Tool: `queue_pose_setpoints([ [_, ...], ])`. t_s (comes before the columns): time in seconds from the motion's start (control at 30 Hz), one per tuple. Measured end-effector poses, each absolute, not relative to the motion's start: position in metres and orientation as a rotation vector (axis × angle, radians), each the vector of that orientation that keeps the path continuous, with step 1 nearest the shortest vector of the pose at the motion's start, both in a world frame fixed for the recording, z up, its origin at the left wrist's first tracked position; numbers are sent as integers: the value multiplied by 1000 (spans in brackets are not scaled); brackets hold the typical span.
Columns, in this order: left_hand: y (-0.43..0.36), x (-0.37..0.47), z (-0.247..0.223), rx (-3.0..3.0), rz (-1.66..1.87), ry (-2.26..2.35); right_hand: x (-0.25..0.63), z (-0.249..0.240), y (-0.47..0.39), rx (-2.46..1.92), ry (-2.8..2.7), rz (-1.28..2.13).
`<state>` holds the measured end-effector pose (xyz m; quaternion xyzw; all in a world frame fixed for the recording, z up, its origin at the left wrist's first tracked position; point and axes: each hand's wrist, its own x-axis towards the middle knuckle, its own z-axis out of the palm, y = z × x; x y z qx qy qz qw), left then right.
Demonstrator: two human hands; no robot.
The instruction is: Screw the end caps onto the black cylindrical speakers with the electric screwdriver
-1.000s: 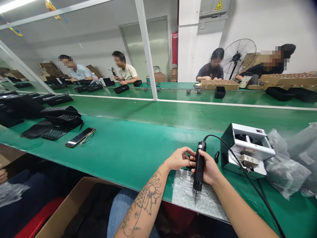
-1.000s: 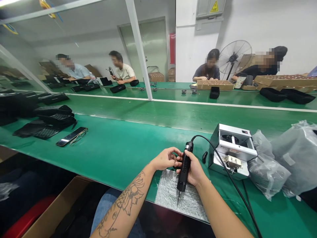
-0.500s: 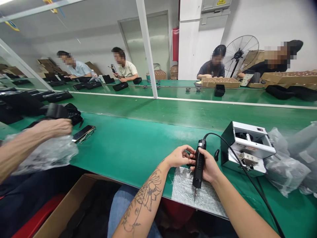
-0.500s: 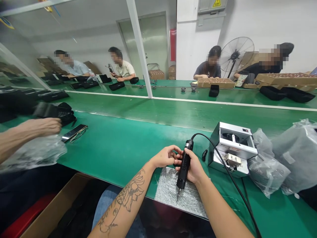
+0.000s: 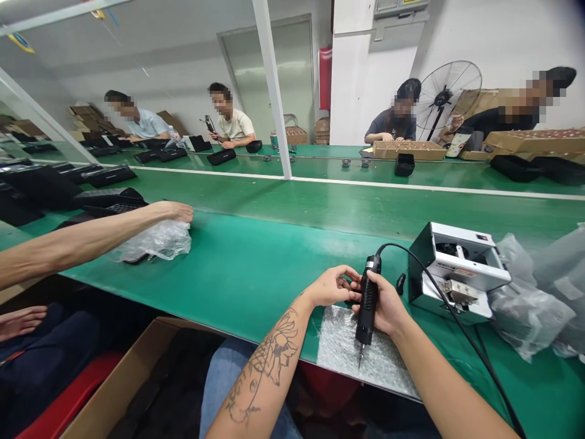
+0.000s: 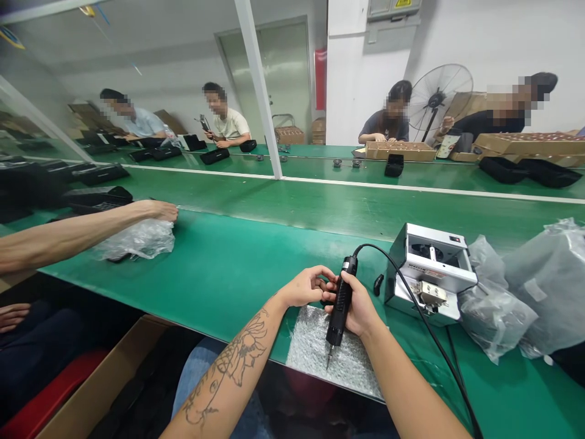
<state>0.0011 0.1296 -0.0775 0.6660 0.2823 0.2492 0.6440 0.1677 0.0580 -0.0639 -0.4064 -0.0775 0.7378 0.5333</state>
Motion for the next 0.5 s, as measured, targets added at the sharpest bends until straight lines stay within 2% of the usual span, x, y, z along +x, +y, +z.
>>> queue_pose_setpoints([
  [0.5,131,0,-84,1533,562,676,169,-65,58,-996,-193,1753],
])
